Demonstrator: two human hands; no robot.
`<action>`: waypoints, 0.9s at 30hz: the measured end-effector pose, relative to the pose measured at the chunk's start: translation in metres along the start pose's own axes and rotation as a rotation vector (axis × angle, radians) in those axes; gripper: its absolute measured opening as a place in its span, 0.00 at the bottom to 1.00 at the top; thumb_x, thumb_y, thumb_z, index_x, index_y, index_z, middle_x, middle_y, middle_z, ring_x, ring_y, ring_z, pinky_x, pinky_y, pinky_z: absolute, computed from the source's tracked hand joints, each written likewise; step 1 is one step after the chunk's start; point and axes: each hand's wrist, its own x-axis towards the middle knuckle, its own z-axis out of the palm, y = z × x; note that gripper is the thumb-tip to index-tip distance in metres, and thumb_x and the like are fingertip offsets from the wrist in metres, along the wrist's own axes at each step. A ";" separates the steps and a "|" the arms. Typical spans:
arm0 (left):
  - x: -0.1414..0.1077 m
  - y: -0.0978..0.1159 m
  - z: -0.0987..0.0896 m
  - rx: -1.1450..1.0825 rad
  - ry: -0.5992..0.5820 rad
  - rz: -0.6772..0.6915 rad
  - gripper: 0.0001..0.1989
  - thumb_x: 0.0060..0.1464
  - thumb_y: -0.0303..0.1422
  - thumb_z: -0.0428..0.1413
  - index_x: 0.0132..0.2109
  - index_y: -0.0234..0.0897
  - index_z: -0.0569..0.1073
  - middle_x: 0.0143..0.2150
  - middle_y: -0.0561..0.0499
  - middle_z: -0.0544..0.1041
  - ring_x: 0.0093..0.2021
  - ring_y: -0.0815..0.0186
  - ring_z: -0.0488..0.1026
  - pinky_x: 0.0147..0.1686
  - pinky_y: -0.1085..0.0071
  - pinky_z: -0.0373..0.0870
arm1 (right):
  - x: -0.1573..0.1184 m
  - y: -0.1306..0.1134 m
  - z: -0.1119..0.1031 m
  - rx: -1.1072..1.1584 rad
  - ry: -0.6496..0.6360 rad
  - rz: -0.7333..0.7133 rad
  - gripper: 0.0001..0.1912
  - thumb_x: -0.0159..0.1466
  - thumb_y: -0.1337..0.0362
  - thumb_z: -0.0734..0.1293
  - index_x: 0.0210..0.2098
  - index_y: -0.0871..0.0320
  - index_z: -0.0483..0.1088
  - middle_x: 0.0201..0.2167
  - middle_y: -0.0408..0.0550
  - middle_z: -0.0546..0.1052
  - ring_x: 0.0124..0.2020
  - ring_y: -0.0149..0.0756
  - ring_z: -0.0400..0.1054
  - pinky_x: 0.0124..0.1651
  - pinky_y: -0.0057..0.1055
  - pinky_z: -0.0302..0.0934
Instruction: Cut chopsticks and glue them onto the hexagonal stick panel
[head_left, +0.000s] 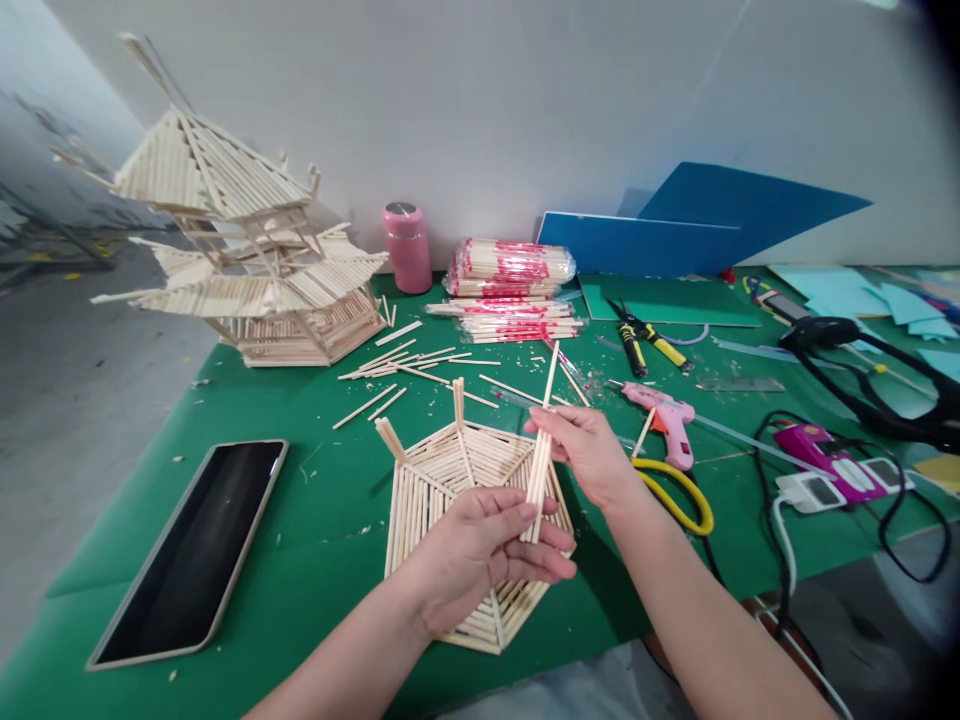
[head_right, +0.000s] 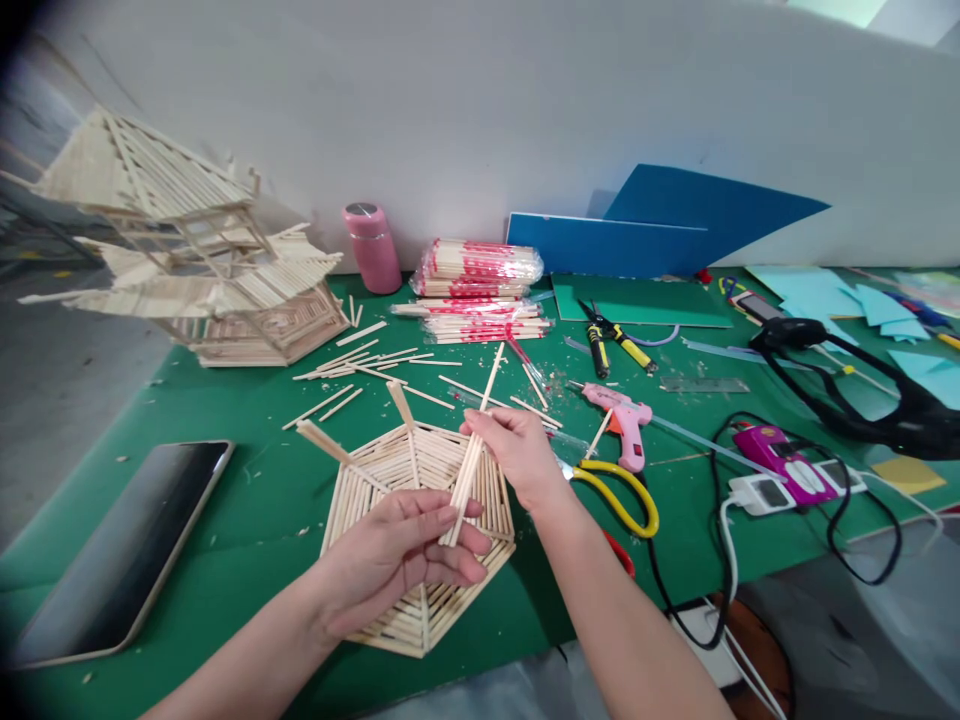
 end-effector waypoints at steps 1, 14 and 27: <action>-0.001 0.000 0.000 -0.007 -0.010 0.006 0.09 0.54 0.30 0.49 0.38 0.28 0.70 0.32 0.42 0.76 0.29 0.64 0.75 0.35 0.68 0.68 | 0.000 0.000 0.000 0.008 -0.003 0.005 0.13 0.50 0.56 0.66 0.21 0.61 0.72 0.10 0.35 0.56 0.14 0.22 0.45 0.18 0.25 0.37; -0.015 0.000 0.006 0.243 -0.121 0.134 0.14 0.50 0.27 0.54 0.46 0.37 0.68 0.41 0.46 0.75 0.41 0.63 0.72 0.41 0.70 0.64 | -0.005 -0.010 0.006 0.166 -0.102 0.078 0.13 0.52 0.57 0.65 0.19 0.60 0.70 0.09 0.34 0.54 0.13 0.21 0.42 0.17 0.25 0.33; -0.016 -0.002 0.006 0.163 -0.140 0.174 0.13 0.49 0.27 0.55 0.44 0.38 0.69 0.38 0.47 0.76 0.36 0.64 0.74 0.40 0.69 0.65 | -0.006 -0.012 0.008 0.190 -0.103 0.079 0.12 0.51 0.57 0.66 0.19 0.59 0.70 0.10 0.35 0.55 0.14 0.22 0.42 0.17 0.26 0.33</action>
